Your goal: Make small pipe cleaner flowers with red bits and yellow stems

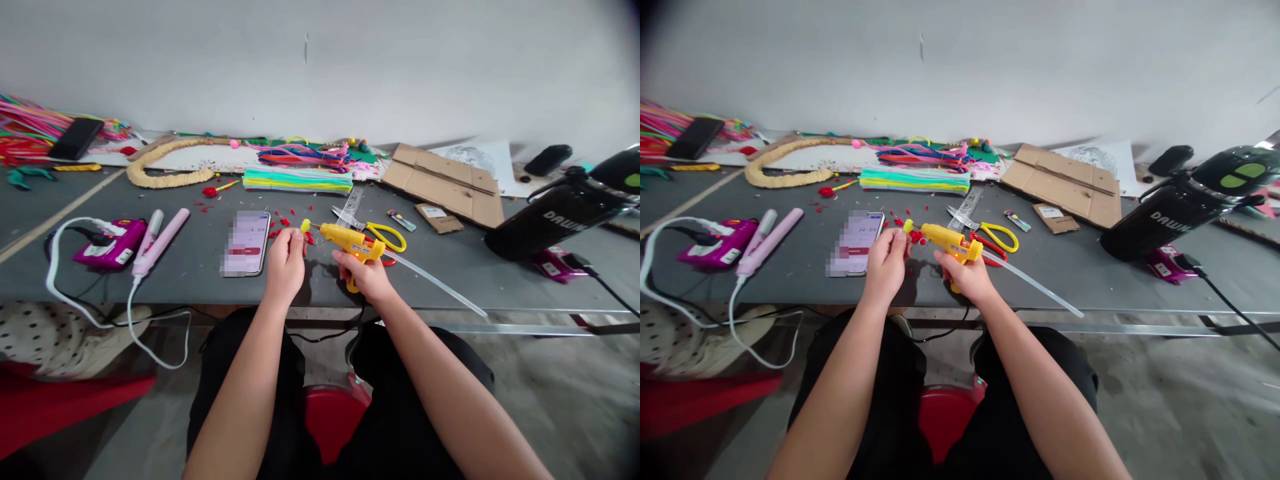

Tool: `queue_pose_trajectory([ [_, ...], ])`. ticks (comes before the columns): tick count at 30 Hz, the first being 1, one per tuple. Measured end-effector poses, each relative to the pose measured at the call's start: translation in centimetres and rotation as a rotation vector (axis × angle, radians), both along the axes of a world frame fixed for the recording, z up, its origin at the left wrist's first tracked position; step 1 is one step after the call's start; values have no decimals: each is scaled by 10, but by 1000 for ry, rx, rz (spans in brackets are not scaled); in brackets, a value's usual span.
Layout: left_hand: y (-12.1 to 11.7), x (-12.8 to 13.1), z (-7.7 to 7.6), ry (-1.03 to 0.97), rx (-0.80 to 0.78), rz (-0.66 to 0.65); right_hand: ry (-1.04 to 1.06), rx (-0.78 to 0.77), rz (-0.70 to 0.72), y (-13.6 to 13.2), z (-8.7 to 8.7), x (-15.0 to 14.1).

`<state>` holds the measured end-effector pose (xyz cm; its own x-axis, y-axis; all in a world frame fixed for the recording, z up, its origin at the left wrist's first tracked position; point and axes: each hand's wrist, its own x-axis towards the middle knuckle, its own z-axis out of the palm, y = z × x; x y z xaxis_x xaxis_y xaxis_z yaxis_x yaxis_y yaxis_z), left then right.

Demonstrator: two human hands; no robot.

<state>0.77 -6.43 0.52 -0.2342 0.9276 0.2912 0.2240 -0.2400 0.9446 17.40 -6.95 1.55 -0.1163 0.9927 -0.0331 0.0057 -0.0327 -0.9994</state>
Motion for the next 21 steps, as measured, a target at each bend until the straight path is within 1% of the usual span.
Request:
queue_pose_trajectory([
  [10, 3, -1, -2, -77, -12, -47, -7, -9, 4, 0, 2, 0],
  [14, 2, 0, -1, -193, -43, -78, -11, -9, 7, -1, 1, -1],
  [16, 1, 0, 3, -280, -60, -119, -28, -1, 13, -1, 1, -2],
  [19, -1, -3, 10, -412, -53, -168, -117, 36, -23, 1, 0, 0],
  [21, -2, -7, 15, -479, -40, -164, -254, 92, -81, 3, 0, 4],
])
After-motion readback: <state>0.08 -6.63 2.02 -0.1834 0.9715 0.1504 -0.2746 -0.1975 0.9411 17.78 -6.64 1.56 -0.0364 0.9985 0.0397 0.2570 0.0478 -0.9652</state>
